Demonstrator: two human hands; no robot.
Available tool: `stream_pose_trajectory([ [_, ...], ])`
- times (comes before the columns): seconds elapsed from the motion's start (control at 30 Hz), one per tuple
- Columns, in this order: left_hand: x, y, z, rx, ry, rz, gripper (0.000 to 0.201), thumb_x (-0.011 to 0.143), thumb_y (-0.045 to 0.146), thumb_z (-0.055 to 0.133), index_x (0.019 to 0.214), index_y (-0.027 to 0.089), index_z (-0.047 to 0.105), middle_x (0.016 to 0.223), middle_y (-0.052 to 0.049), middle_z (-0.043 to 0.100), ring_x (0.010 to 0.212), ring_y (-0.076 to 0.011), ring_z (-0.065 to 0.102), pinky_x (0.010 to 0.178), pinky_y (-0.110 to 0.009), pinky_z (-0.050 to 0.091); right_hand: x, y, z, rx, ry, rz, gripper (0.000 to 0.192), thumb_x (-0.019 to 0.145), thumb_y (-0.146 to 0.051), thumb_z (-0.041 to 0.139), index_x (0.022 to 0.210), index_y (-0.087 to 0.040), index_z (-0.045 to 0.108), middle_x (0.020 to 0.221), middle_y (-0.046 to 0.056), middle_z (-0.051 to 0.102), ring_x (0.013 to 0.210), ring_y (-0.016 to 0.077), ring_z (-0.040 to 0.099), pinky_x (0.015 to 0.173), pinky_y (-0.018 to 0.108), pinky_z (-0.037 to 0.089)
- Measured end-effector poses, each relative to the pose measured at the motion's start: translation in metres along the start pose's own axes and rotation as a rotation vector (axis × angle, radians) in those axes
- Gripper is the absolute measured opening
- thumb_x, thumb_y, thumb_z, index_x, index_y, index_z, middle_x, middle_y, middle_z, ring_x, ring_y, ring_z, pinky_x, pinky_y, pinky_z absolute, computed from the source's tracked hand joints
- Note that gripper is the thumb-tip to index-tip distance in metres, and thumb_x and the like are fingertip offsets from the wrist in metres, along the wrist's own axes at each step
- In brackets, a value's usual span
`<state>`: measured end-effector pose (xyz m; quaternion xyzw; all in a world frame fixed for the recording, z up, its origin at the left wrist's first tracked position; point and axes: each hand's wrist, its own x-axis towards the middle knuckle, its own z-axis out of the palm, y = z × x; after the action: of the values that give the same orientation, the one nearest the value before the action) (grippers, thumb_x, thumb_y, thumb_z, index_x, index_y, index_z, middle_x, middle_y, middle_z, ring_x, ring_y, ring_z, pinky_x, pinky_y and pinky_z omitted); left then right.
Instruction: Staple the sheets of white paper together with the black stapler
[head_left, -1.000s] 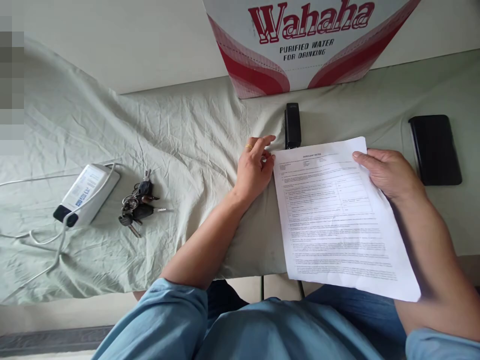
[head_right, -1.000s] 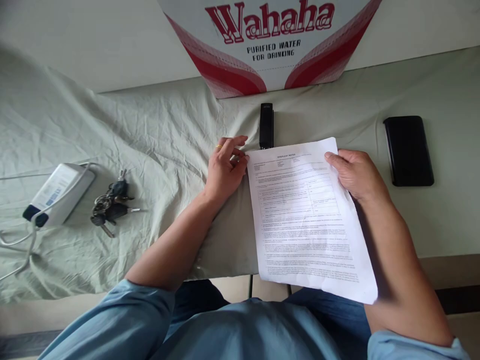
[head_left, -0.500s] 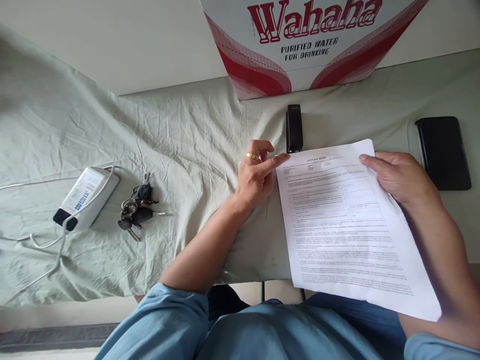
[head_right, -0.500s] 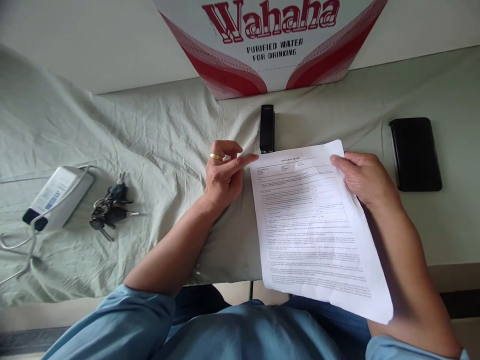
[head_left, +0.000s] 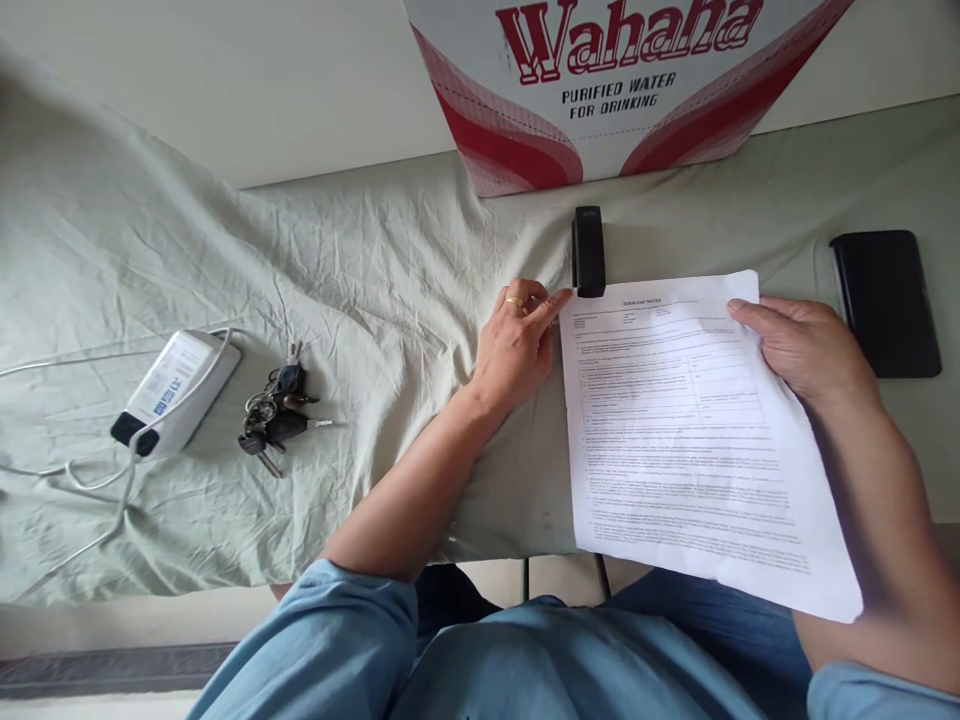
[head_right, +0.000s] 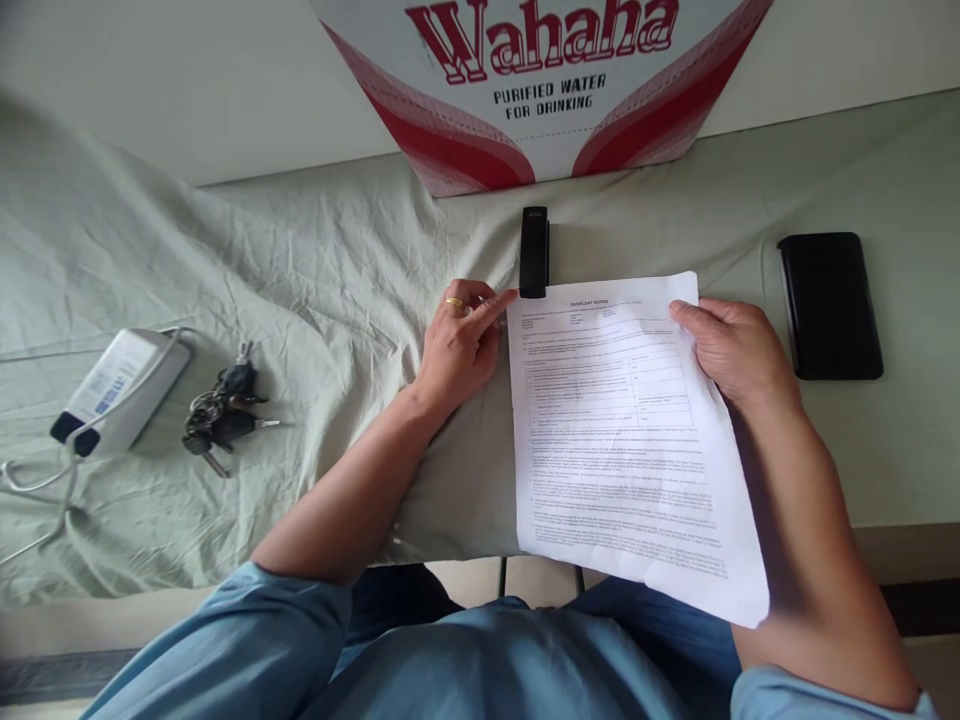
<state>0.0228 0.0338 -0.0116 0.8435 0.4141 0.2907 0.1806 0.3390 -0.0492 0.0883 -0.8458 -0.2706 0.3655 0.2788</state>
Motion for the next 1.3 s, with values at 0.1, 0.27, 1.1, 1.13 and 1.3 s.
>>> stream_pose_trajectory([
  [0.1,-0.001,-0.001,-0.002,0.008,0.025,0.052,0.079,0.105,0.001,0.044,0.175,0.033,0.064,0.148,-0.012,0.063,0.114,-0.0197,0.066,0.085,-0.031,0.057,0.003,0.002,-0.001,-0.022,0.016,0.007,0.023,0.09,-0.046,0.084,0.079,-0.025,0.083,0.079,-0.003,0.081,0.076,0.0176,0.065,0.079,0.033,0.045],
  [0.27,-0.001,0.002,-0.007,0.067,-0.062,0.053,0.092,0.101,-0.004,0.047,0.176,0.048,0.063,0.141,-0.007,0.059,0.104,-0.0158,0.062,0.071,-0.025,0.047,0.004,0.004,-0.001,0.005,-0.003,-0.018,0.022,0.089,-0.046,0.083,0.082,-0.025,0.085,0.084,-0.002,0.085,0.081,0.0199,0.069,0.083,0.034,0.046],
  [1.1,0.01,0.011,-0.018,-0.93,0.059,-0.445,0.08,0.108,0.096,0.055,0.089,0.023,0.079,0.071,-0.003,0.064,0.064,-0.016,0.057,0.062,-0.033,0.045,-0.003,0.012,-0.005,0.47,-0.2,-0.293,0.049,0.054,-0.065,0.117,0.077,-0.031,0.091,0.085,0.002,0.089,0.081,0.0255,0.083,0.098,0.048,0.072],
  [1.13,0.01,0.013,-0.022,-0.964,0.018,-0.448,0.084,0.107,0.099,0.051,0.081,0.023,0.075,0.067,-0.003,0.061,0.061,-0.016,0.055,0.059,-0.034,0.042,0.001,0.013,-0.002,0.489,-0.161,-0.307,0.05,0.054,-0.066,0.117,0.079,-0.031,0.092,0.087,0.002,0.09,0.084,0.0258,0.084,0.104,0.05,0.071],
  [1.3,0.012,0.02,-0.03,-0.797,-0.151,-0.328,0.076,0.095,0.086,0.086,0.064,0.022,0.059,0.061,0.002,0.049,0.061,-0.0122,0.041,0.057,-0.032,0.03,0.014,0.024,0.006,0.476,-0.113,-0.316,0.041,0.064,-0.06,0.115,0.08,-0.031,0.09,0.092,0.001,0.091,0.088,0.0255,0.085,0.11,0.052,0.07],
])
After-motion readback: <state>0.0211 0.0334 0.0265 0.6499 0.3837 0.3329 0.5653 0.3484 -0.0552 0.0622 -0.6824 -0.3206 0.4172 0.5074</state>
